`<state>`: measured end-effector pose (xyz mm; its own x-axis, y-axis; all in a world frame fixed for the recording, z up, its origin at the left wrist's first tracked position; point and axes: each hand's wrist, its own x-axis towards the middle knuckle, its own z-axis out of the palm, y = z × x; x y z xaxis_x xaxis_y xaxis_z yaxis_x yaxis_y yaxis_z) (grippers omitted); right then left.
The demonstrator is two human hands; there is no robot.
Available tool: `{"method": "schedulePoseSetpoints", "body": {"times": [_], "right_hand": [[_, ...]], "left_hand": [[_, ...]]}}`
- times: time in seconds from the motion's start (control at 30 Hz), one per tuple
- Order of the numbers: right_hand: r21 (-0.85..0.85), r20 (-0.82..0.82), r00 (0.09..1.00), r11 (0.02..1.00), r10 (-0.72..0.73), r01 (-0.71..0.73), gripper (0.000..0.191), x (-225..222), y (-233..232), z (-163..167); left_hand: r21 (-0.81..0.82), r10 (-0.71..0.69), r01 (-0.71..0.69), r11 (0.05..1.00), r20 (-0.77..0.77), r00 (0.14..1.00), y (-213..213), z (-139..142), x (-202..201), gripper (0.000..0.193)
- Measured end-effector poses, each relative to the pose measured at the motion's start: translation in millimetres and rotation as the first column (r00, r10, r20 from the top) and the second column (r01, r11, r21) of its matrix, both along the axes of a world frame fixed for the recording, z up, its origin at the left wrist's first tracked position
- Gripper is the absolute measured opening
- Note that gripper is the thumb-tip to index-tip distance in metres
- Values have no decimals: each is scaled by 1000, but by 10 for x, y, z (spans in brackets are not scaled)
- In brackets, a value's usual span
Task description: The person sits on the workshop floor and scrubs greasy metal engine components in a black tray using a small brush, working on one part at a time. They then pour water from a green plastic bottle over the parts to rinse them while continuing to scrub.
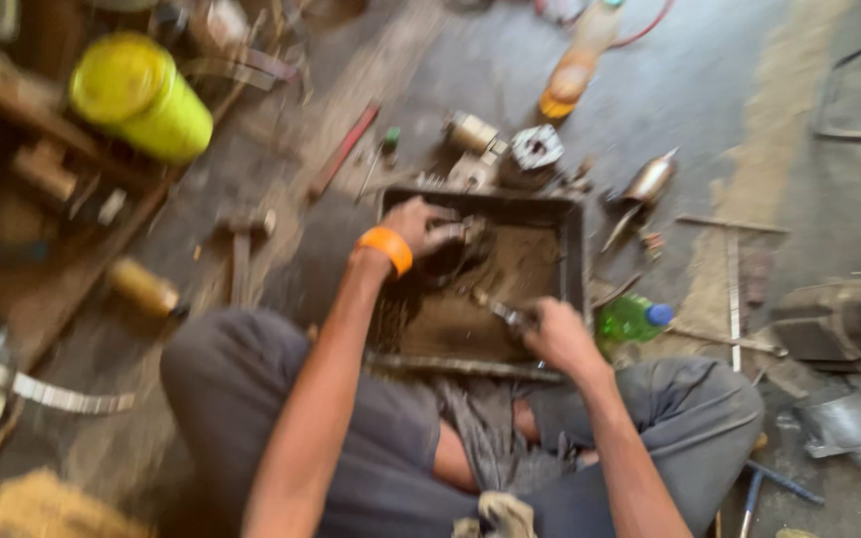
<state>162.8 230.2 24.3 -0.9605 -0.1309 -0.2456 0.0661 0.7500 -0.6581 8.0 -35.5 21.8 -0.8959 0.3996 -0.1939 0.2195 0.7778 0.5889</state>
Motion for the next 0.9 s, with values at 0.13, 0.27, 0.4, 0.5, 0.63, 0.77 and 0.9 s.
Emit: {"method": "schedulePoseSetpoints", "body": {"times": [0.13, 0.27, 0.4, 0.5, 0.63, 0.77, 0.9], "right_hand": [[123, -302, 953, 992, 18, 20, 31, -53, -212, -22], [87, -180, 980, 994, 88, -74, 23, -70, -325, -86], [76, -183, 983, 997, 14, 0, 26, -39, -376, -56], [-33, -237, 961, 988, 140, -152, 31, -20, -353, 160], [41, -22, 995, 994, -101, 102, 32, -139, -159, 567], [208, -298, 953, 978, 46, 18, 32, -492, -230, 532], [75, -154, 986, 994, -68, 80, 29, -656, -445, 303]], "left_hand": [[46, 182, -181, 982, -20, 983, -39, 166, 249, 76], [-119, 120, -139, 983, -153, 981, 105, 117, 741, 114], [-317, 2, -90, 944, -269, 963, 215, -105, 851, 123], [-372, -28, -71, 926, -255, 967, 233, -205, 665, 116], [-316, -48, 24, 948, -68, 997, 183, -143, 417, 113], [-282, -64, 39, 958, -82, 995, 188, -7, 424, 112], [-274, -56, 31, 961, -85, 995, 217, 30, 412, 115]]}}
